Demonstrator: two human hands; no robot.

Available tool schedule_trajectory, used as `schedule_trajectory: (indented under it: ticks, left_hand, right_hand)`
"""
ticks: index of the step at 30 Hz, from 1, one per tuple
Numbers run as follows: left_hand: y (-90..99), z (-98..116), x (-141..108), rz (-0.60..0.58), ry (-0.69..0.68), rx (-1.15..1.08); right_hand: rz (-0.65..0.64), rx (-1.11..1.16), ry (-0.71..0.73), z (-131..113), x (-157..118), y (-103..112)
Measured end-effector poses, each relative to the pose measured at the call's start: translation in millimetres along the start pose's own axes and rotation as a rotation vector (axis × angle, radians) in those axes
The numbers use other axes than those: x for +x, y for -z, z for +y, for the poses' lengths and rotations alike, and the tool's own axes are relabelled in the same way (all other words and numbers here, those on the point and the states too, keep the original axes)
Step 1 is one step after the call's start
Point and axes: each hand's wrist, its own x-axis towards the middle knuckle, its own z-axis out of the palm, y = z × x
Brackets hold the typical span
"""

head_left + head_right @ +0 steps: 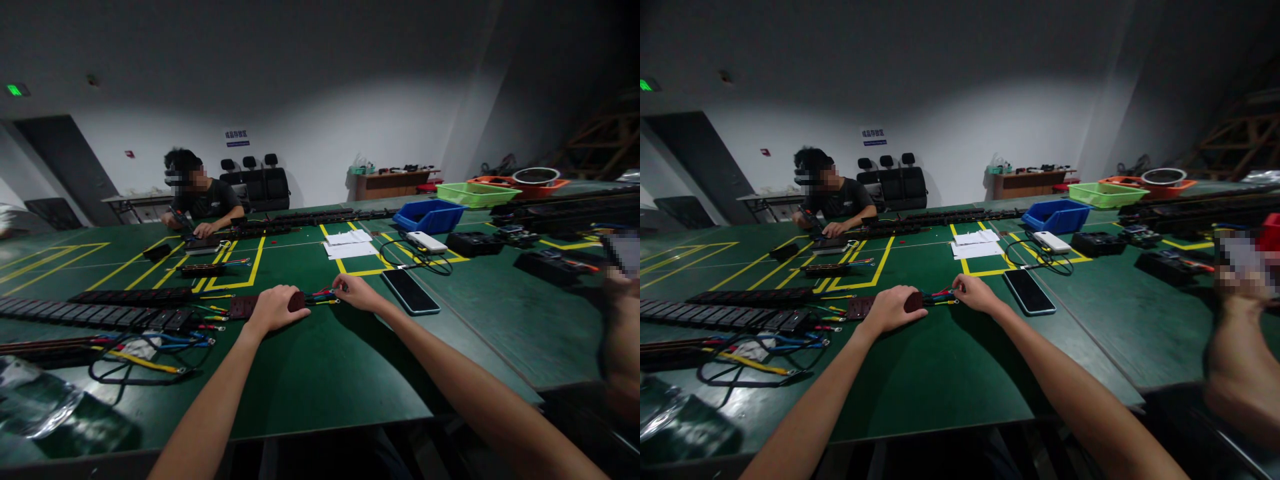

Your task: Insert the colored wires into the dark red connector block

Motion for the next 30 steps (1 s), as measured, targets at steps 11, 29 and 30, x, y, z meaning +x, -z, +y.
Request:
schedule_trajectory:
  ticks: [11, 29, 30]
  left_hand:
    - [2.6, 0.2, 0.2, -0.017, -0.009, 0.004]
    - [1.1, 0.2, 0.2, 0.01, -0.011, -0.003]
    - [0.9, 0.1, 0.1, 0.014, -0.012, -0.003]
  right_hand:
    - [-0.16, -0.224, -0.017, -14.5, -6.9, 31.0]
    - [-0.247, -0.27, 0.104, -18.7, -7.5, 27.3]
    - [-0.245, -0.263, 0.108, -17.8, -7.3, 26.8]
